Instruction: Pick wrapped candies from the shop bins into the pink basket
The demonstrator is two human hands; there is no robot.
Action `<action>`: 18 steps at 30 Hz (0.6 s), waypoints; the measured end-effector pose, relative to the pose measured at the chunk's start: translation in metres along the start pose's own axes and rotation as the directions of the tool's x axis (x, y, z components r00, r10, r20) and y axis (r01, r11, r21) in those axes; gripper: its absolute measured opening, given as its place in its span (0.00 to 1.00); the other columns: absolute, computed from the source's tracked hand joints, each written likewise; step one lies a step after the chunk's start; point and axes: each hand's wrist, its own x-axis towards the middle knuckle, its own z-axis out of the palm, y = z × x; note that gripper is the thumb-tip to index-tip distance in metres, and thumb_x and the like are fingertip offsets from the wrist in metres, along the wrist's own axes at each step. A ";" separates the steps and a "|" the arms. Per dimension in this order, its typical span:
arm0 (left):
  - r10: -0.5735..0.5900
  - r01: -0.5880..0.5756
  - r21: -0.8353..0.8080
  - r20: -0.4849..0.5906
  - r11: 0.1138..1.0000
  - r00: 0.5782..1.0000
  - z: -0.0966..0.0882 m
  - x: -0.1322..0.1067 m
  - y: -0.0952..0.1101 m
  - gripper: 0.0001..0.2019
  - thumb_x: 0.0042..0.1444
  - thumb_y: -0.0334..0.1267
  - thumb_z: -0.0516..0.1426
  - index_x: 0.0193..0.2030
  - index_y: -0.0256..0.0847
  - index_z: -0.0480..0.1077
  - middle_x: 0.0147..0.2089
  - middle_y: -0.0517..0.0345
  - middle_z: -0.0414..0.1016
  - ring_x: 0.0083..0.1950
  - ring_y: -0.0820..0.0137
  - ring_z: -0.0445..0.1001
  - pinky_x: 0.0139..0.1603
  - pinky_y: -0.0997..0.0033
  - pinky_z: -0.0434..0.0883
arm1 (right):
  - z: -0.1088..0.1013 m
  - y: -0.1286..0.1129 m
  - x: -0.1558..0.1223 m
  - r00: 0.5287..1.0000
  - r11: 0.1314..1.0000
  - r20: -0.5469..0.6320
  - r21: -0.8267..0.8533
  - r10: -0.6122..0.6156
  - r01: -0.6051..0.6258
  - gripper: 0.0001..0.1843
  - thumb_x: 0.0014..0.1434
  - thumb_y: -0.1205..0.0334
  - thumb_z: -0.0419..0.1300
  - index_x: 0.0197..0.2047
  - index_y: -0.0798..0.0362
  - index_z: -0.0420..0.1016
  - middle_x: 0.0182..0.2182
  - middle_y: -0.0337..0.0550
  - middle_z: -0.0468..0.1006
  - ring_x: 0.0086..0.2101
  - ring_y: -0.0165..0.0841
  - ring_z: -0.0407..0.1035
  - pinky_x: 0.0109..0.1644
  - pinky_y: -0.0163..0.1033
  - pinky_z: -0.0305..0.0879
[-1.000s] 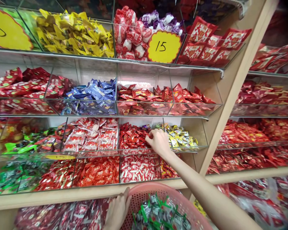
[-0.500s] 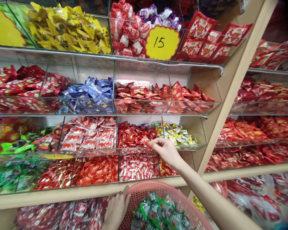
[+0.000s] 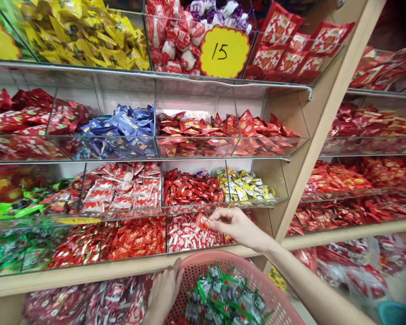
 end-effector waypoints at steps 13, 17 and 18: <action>0.033 -0.032 0.082 -0.013 0.996 0.999 -0.002 0.002 0.001 0.24 0.63 0.45 0.38 0.63 0.44 0.55 0.44 0.46 0.78 0.42 0.59 0.77 0.41 0.63 0.70 | -0.021 -0.012 -0.006 0.749 0.966 0.610 -0.184 0.259 -0.184 0.08 0.42 0.60 0.66 0.28 0.54 0.80 0.20 0.33 0.77 0.22 0.25 0.69 0.28 0.30 0.63; 0.037 -0.036 0.093 -0.011 0.995 0.999 -0.002 0.003 0.001 0.24 0.63 0.45 0.38 0.64 0.43 0.54 0.42 0.46 0.78 0.42 0.59 0.77 0.40 0.63 0.70 | -0.016 -0.012 -0.009 0.728 0.957 0.623 -0.216 0.287 -0.192 0.05 0.44 0.63 0.64 0.27 0.55 0.79 0.20 0.33 0.76 0.22 0.24 0.69 0.27 0.29 0.63; 0.040 -0.039 0.089 -0.010 0.995 0.999 -0.002 0.003 0.001 0.24 0.63 0.44 0.38 0.64 0.43 0.54 0.42 0.47 0.78 0.41 0.59 0.77 0.39 0.63 0.70 | -0.015 -0.012 -0.010 0.721 0.953 0.623 -0.227 0.302 -0.203 0.04 0.45 0.64 0.64 0.27 0.54 0.79 0.20 0.32 0.76 0.22 0.24 0.68 0.28 0.29 0.63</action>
